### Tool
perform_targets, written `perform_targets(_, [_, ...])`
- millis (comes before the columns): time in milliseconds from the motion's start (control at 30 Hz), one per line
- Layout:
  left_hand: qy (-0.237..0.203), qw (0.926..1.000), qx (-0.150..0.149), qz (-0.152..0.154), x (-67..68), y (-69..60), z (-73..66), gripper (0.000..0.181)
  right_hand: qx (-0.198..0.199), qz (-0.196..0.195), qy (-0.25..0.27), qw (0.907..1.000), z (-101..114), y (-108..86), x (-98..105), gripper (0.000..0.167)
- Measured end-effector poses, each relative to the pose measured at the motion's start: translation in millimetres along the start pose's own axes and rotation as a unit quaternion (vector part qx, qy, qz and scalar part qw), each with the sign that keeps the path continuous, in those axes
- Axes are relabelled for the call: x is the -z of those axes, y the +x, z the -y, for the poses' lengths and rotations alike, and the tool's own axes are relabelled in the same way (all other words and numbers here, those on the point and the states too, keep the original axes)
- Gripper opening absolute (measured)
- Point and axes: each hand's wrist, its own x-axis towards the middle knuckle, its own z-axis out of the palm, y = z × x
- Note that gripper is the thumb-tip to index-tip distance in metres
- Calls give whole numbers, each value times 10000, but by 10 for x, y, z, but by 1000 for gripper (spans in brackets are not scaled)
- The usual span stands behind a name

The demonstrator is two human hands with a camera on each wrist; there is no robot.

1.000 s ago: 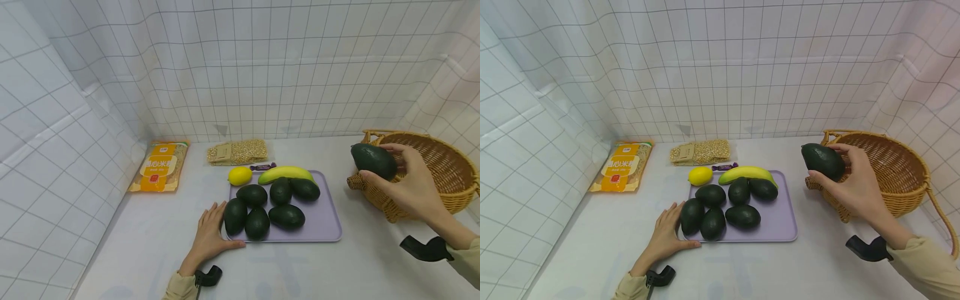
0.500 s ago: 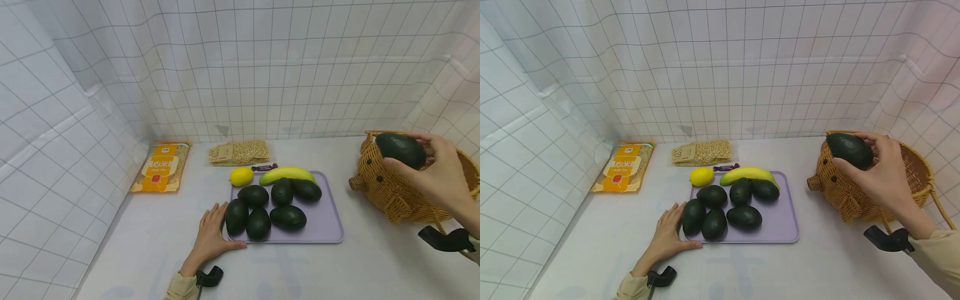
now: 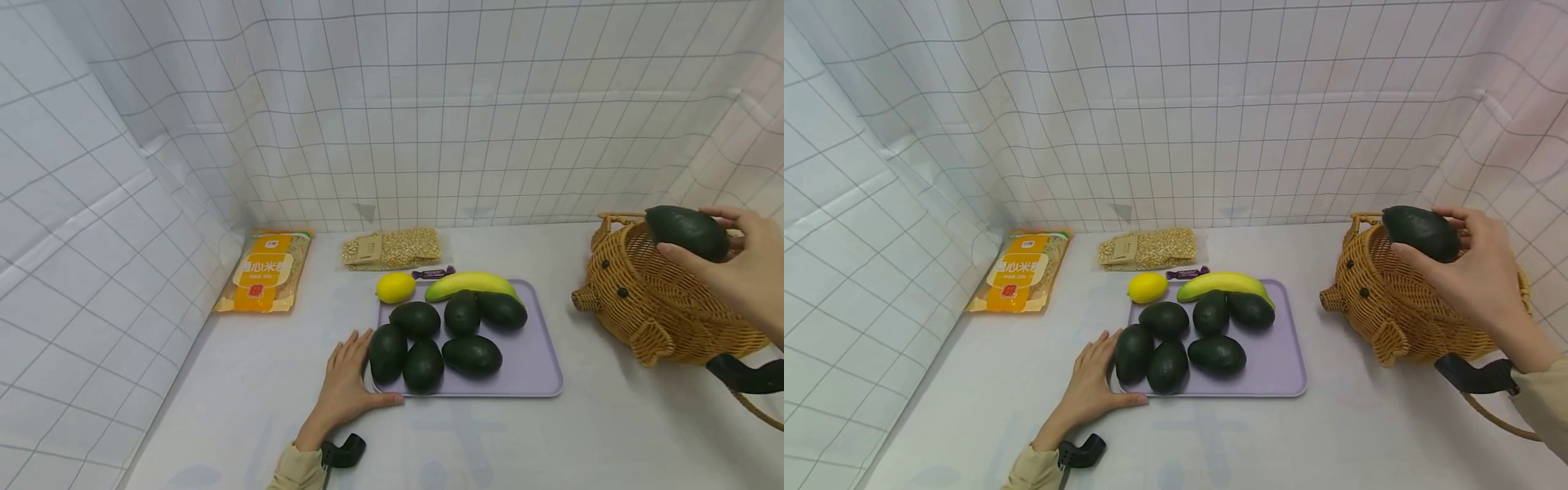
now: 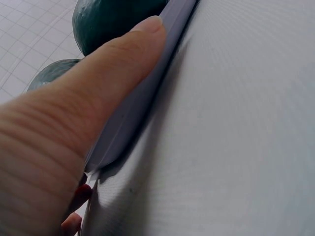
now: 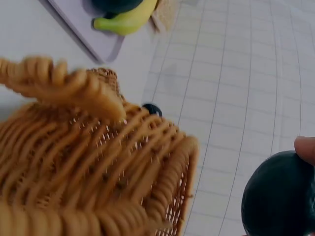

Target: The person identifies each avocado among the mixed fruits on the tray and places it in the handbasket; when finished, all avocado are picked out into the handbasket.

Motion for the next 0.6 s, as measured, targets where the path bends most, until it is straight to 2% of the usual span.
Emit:
perform_targets(133, [35,10000,-16,-4,2,-1,-2,123,69,108,-138,9998,-267,143,34,76])
perform_targets(167, [41,10000,-27,-10,3,-2,-3,122,63,137,-176,9997,-398,197,23,78])
perform_targets(233, [51,10000,-47,-15,7,-1,-8,122,17,248,-251,9994,-459,231,31,78])
perform_targets(367, [64,10000,-44,15,9,1,-11,121,-225,637,-245,9974,-387,232,59,77])
perform_targets(400, [60,10000,-36,22,8,1,-11,122,-299,763,-220,9964,-294,205,74,76])
perform_targets(600, [46,10000,-37,15,7,0,-3,122,-603,1217,-448,9897,-334,241,54,78])
